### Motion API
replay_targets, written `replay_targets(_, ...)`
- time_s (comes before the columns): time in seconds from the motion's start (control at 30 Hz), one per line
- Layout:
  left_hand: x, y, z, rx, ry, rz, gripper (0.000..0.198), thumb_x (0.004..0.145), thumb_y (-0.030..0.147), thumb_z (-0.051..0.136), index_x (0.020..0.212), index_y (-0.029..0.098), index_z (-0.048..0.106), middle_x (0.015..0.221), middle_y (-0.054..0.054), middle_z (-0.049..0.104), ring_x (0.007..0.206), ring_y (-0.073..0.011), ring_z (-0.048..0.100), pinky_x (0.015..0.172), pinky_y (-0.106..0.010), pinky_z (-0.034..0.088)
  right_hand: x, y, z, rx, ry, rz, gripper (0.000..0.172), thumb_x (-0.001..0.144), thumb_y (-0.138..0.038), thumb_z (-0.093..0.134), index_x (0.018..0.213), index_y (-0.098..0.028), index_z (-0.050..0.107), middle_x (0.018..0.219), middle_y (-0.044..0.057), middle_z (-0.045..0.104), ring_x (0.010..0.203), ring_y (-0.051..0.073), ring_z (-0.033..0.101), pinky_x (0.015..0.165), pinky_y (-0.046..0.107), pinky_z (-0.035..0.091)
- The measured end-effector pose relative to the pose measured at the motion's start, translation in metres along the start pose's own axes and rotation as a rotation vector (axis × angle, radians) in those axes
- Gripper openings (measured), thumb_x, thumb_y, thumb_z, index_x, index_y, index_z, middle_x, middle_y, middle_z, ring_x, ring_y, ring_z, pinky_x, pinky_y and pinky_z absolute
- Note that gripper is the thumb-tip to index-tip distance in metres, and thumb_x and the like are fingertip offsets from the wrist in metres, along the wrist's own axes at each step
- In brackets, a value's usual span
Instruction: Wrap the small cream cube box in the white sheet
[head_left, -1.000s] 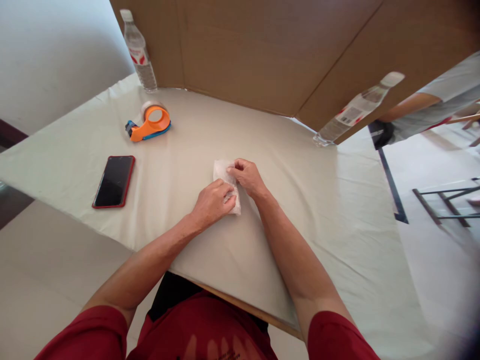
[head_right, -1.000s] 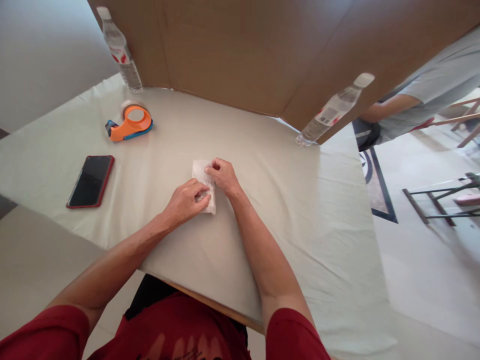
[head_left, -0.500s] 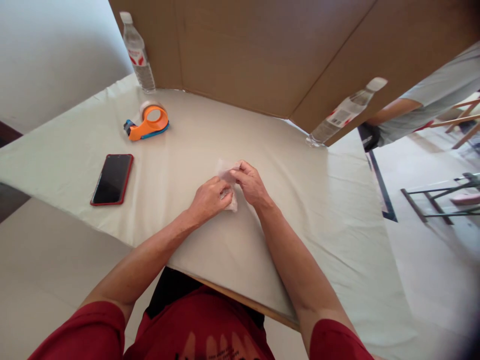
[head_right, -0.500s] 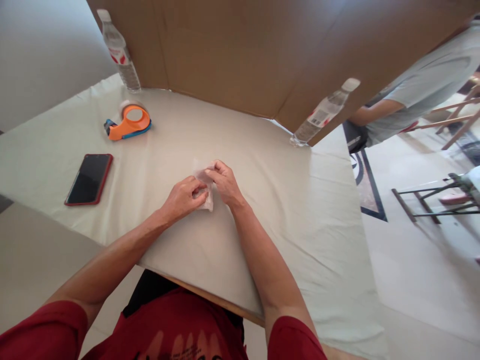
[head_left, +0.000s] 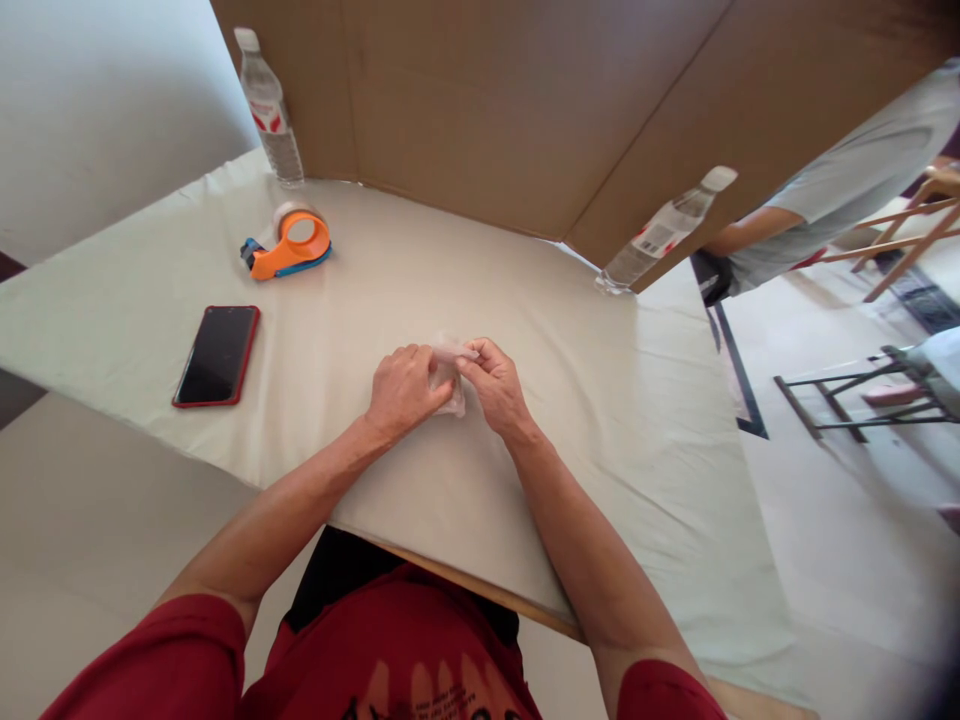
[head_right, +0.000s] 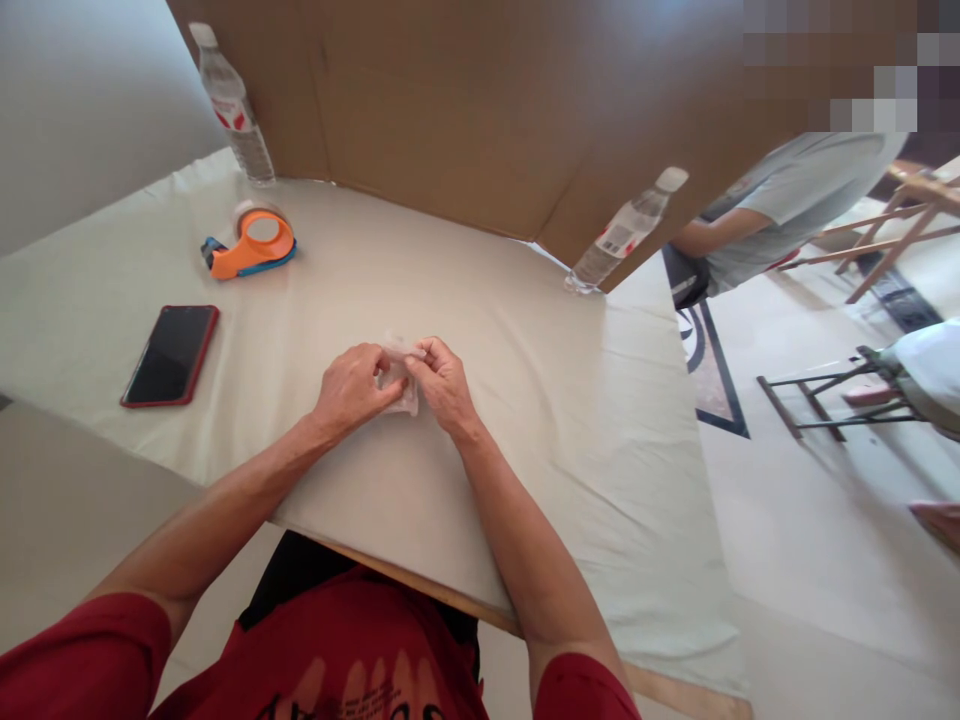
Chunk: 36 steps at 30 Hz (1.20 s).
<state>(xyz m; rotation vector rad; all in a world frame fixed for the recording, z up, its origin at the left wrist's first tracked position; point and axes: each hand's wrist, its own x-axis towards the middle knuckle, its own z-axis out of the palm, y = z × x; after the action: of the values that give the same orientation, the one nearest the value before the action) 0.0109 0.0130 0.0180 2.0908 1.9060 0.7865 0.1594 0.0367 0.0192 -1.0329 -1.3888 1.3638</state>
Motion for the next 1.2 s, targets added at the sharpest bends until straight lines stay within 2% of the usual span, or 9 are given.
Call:
replay_targets(0.13, 0.0, -0.004, 0.0, -0.004, 0.025, -0.048, 0.037, 0.08, 0.041, 0.071, 0.106, 0.018, 0.058, 0.102, -0.01, 0.068, 0.098, -0.0277, 0.064, 0.087, -0.039, 0.049, -0.011, 0.005, 0.0, -0.024, 0.047, -0.043, 0.019, 0.08, -0.038, 0.068, 0.081, -0.023, 0.056, 0.075, -0.003, 0.06, 0.07, 0.013, 0.055, 0.068, 0.026, 0.045)
replay_targets(0.27, 0.002, -0.013, 0.0, -0.102, 0.009, 0.034, 0.059, 0.079, 0.038, 0.073, 0.13, 0.018, 0.051, 0.125, -0.015, 0.062, 0.115, -0.0309, 0.061, 0.097, -0.043, 0.049, -0.02, 0.013, -0.003, -0.028, 0.041, -0.089, 0.019, 0.081, -0.039, 0.072, 0.081, -0.023, 0.062, 0.095, 0.003, 0.073, 0.091, 0.018, 0.066, 0.085, 0.032, 0.051)
replay_targets(0.37, 0.003, -0.018, 0.0, -0.219, -0.066, 0.154, 0.044, 0.082, 0.028, 0.071, 0.123, 0.021, 0.056, 0.13, -0.012, 0.061, 0.123, -0.0281, 0.058, 0.103, -0.041, 0.048, -0.026, 0.016, -0.004, -0.053, 0.027, -0.103, 0.016, 0.084, -0.038, 0.071, 0.084, -0.024, 0.064, 0.111, 0.006, 0.075, 0.108, 0.022, 0.068, 0.097, 0.038, 0.05)
replay_targets(0.5, 0.004, -0.021, -0.001, -0.291, -0.111, 0.193, 0.017, 0.085, 0.03, 0.07, 0.095, 0.021, 0.06, 0.128, -0.011, 0.061, 0.126, -0.026, 0.057, 0.102, -0.038, 0.048, -0.031, 0.016, -0.005, -0.142, 0.005, -0.137, 0.011, 0.086, -0.035, 0.067, 0.084, -0.024, 0.064, 0.113, 0.006, 0.076, 0.12, 0.024, 0.066, 0.107, 0.043, 0.047)
replay_targets(0.63, 0.004, -0.022, -0.001, -0.327, -0.131, 0.186, 0.017, 0.086, 0.033, 0.069, 0.084, 0.021, 0.057, 0.124, -0.01, 0.063, 0.112, -0.0225, 0.062, 0.092, -0.033, 0.051, -0.034, 0.014, -0.006, -0.225, -0.004, -0.167, 0.008, 0.087, -0.032, 0.065, 0.086, -0.024, 0.065, 0.118, 0.007, 0.076, 0.125, 0.024, 0.065, 0.111, 0.044, 0.045)
replay_targets(0.87, 0.005, -0.027, -0.002, -0.313, -0.212, 0.249, 0.01, 0.08, 0.025, 0.063, 0.087, 0.021, 0.056, 0.093, -0.004, 0.067, 0.081, -0.0184, 0.061, 0.074, -0.03, 0.047, -0.041, 0.013, -0.014, -0.378, -0.099, -0.278, 0.011, 0.085, -0.028, 0.069, 0.095, -0.025, 0.065, 0.128, 0.008, 0.073, 0.131, 0.025, 0.062, 0.114, 0.046, 0.044)
replay_targets(1.0, 0.006, -0.033, -0.012, -0.36, -0.259, 0.328, 0.015, 0.078, 0.025, 0.061, 0.092, 0.021, 0.057, 0.101, -0.006, 0.069, 0.091, -0.0206, 0.064, 0.082, -0.033, 0.049, -0.043, 0.018, -0.015, -0.425, -0.094, -0.318, 0.011, 0.086, -0.025, 0.068, 0.097, -0.026, 0.064, 0.13, 0.008, 0.072, 0.133, 0.024, 0.06, 0.116, 0.046, 0.043)
replay_targets(1.13, 0.007, -0.04, -0.025, -0.429, -0.429, 0.406, 0.034, 0.075, 0.029, 0.064, 0.107, 0.022, 0.057, 0.125, -0.009, 0.065, 0.113, -0.025, 0.063, 0.094, -0.038, 0.051, -0.042, 0.022, -0.015, -0.412, -0.075, -0.339, 0.01, 0.085, -0.026, 0.069, 0.094, -0.024, 0.065, 0.128, 0.01, 0.073, 0.132, 0.025, 0.062, 0.114, 0.045, 0.044)
replay_targets(1.2, 0.006, -0.041, -0.026, -0.426, -0.45, 0.416, 0.042, 0.074, 0.032, 0.067, 0.113, 0.022, 0.056, 0.134, -0.011, 0.06, 0.123, -0.0277, 0.059, 0.101, -0.041, 0.049, -0.042, 0.024, -0.015, -0.404, -0.062, -0.336, 0.01, 0.085, -0.027, 0.07, 0.093, -0.024, 0.065, 0.128, 0.01, 0.073, 0.132, 0.025, 0.061, 0.114, 0.045, 0.045)
